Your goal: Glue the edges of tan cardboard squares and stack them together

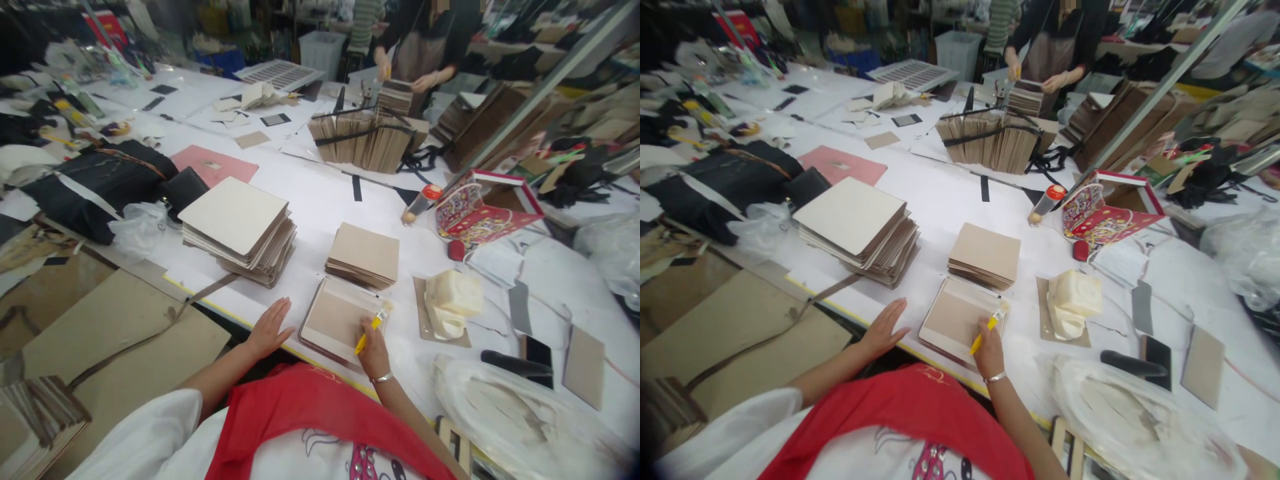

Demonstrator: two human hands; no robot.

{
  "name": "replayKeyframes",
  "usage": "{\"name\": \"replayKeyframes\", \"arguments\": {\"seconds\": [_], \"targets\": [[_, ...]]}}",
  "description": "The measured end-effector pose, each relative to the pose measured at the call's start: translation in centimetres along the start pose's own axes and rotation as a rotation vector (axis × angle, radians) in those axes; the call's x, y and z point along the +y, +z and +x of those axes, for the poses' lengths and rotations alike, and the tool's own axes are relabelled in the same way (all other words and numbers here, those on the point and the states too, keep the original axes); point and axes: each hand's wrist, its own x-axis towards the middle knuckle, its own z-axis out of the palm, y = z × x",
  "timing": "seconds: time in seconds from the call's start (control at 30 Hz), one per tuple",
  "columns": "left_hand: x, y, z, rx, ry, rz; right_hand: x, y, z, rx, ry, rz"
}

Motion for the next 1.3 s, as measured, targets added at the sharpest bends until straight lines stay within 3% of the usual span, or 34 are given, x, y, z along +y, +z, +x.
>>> {"name": "replayKeyframes", "arguments": {"seconds": [0.17, 0.2, 0.27, 0.37, 0.43, 0.6, 0.73, 0.8, 0.87, 0.97, 1.07, 1.17, 1.3], "targets": [[-2.9, -10.0, 4.5, 0.378, -0.084, 0.186, -1.6, -1.5, 1.0, 0.091, 0.019, 0.026], [-3.9, -11.5, 5.7, 0.415, -0.129, 0.238, -2.2, -1.9, 1.4, 0.109, 0.014, 0.042], [-6.0, -13.6, 7.8, 0.379, -0.201, 0.308, -3.4, -2.5, 2.2, 0.127, 0.002, 0.076], [-8.1, -14.6, 9.7, 0.189, -0.191, 0.323, -4.9, -3.2, 3.2, 0.137, -0.001, 0.116], [-8.4, -14.4, 9.9, 0.106, -0.156, 0.314, -5.6, -3.7, 3.6, 0.150, 0.007, 0.139], [-6.2, -13.8, 9.3, 0.138, -0.025, 0.199, -7.8, -5.5, 4.1, 0.093, 0.067, 0.236], [-3.1, -13.5, 9.5, 0.180, 0.109, 0.131, -9.8, -7.0, 5.0, 0.031, 0.114, 0.389], [-0.4, -12.6, 9.2, 0.171, 0.206, 0.098, -10.1, -7.6, 5.3, 0.019, 0.126, 0.445], [3.2, -10.4, 8.7, 0.109, 0.334, 0.038, -9.4, -8.3, 5.3, 0.049, 0.152, 0.468], [9.2, -4.5, 7.6, -0.111, 0.546, -0.066, -6.6, -9.9, 4.3, 0.155, 0.270, 0.423], [13.5, 2.5, 6.8, -0.379, 0.696, -0.101, -2.7, -12.2, 2.3, 0.194, 0.432, 0.342], [15.4, 7.3, 6.5, -0.467, 0.758, -0.088, 1.3, -14.8, -0.3, 0.192, 0.610, 0.240], [15.7, 8.9, 7.0, -0.455, 0.772, -0.093, 6.4, -18.2, -3.0, 0.346, 0.843, 0.151]]}}
